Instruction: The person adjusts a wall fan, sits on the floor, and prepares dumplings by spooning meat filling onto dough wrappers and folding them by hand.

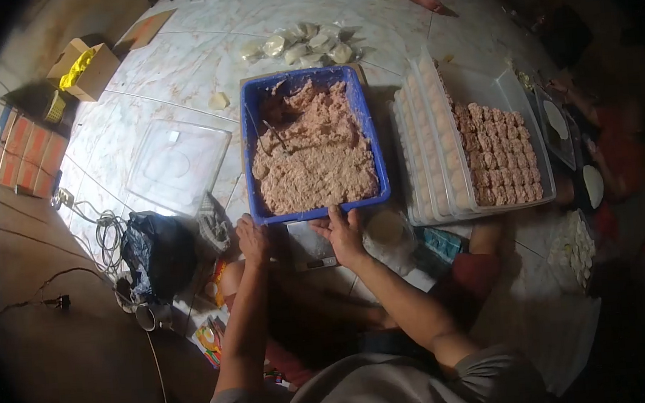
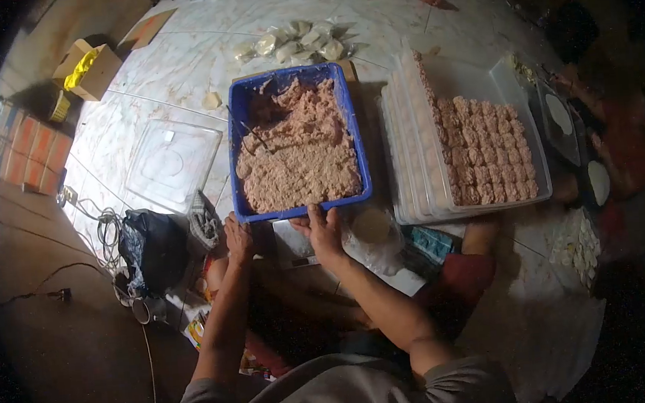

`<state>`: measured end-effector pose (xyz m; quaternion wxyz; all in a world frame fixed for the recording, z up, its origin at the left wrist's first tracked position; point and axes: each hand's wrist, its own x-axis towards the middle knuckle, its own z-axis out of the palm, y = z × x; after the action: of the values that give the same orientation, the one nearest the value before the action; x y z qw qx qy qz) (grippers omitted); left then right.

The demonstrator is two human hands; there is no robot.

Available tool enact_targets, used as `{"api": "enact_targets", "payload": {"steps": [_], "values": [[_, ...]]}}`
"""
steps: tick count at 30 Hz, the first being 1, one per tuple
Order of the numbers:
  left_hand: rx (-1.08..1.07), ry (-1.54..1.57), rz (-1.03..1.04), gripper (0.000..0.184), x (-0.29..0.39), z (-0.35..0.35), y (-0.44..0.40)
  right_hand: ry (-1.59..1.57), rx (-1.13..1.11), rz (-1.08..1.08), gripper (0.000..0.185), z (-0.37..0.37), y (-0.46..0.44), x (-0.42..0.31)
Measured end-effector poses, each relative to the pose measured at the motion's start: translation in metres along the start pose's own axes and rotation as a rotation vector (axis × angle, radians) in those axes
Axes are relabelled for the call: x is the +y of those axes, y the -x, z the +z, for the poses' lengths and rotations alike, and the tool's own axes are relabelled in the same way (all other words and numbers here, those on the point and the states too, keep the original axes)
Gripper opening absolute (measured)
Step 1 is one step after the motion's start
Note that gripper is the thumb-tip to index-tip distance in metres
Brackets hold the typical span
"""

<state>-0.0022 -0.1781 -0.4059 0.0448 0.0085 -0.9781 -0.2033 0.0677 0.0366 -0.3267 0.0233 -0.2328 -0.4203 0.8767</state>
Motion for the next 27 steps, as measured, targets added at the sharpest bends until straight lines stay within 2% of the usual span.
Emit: {"api": "enact_targets", "payload": {"steps": [2, 4, 6, 8, 9, 10, 11, 13, 14, 15, 16, 18, 21, 22, 24, 25, 27], "values": [[0.062, -0.035, 0.046, 0.032, -0.013, 0.01, -0.001, 0.066, -0.033, 0.032, 0.025, -0.005, 0.001, -0.017], [-0.027, 0.077, -0.055, 0.038, -0.008, 0.004, -0.005, 0.02, -0.041, 0.136, 0.036, -0.017, 0.012, -0.035], [-0.057, 0.065, -0.077, 0.041, -0.001, -0.007, 0.0, 0.051, -0.06, 0.179, 0.037, -0.031, 0.017, -0.045], [-0.088, 0.057, -0.083, 0.044, 0.005, -0.004, 0.001, 0.016, 0.033, 0.049, 0.038, -0.037, 0.01, -0.049], [-0.067, 0.016, -0.06, 0.047, 0.001, 0.002, -0.001, 0.103, 0.053, -0.054, 0.036, -0.044, -0.008, -0.039], [-0.039, -0.025, -0.039, 0.051, 0.005, 0.001, -0.005, 0.102, 0.058, -0.066, 0.036, -0.04, -0.009, -0.04], [-0.138, -0.053, -0.168, 0.055, 0.013, -0.001, -0.005, 0.032, 0.101, -0.075, 0.035, -0.033, -0.01, -0.037], [-0.127, -0.074, -0.11, 0.055, -0.007, 0.015, -0.009, -0.047, 0.217, -0.047, 0.033, -0.021, -0.012, -0.033], [-0.121, -0.089, -0.047, 0.056, 0.001, -0.001, -0.006, -0.042, 0.211, -0.025, 0.033, -0.021, -0.012, -0.032], [-0.179, -0.125, -0.08, 0.037, 0.013, -0.013, -0.003, -0.065, 0.157, -0.069, 0.034, -0.024, -0.013, -0.033], [-0.185, -0.132, -0.091, 0.037, 0.012, -0.008, -0.007, -0.09, 0.107, -0.115, 0.034, -0.026, -0.015, -0.034], [-0.062, -0.138, -0.114, 0.048, 0.004, 0.011, -0.007, -0.065, 0.149, -0.072, 0.035, -0.028, -0.018, -0.041], [-0.053, -0.207, -0.116, 0.045, 0.004, 0.012, -0.01, -0.012, 0.083, -0.186, 0.038, -0.033, -0.031, -0.049], [-0.073, -0.2, -0.114, 0.044, -0.002, 0.016, -0.011, -0.015, 0.077, -0.177, 0.038, -0.033, -0.03, -0.054], [-0.076, -0.191, -0.115, 0.044, 0.011, -0.003, -0.003, 0.225, -0.015, 0.082, 0.04, -0.033, -0.02, -0.062], [-0.062, -0.159, -0.081, 0.047, 0.012, -0.005, -0.001, 0.196, -0.19, 0.068, 0.042, -0.034, -0.015, -0.051], [-0.079, -0.081, -0.081, 0.052, 0.027, -0.025, 0.002, 0.197, -0.161, 0.028, 0.043, -0.018, -0.022, -0.037]]}}
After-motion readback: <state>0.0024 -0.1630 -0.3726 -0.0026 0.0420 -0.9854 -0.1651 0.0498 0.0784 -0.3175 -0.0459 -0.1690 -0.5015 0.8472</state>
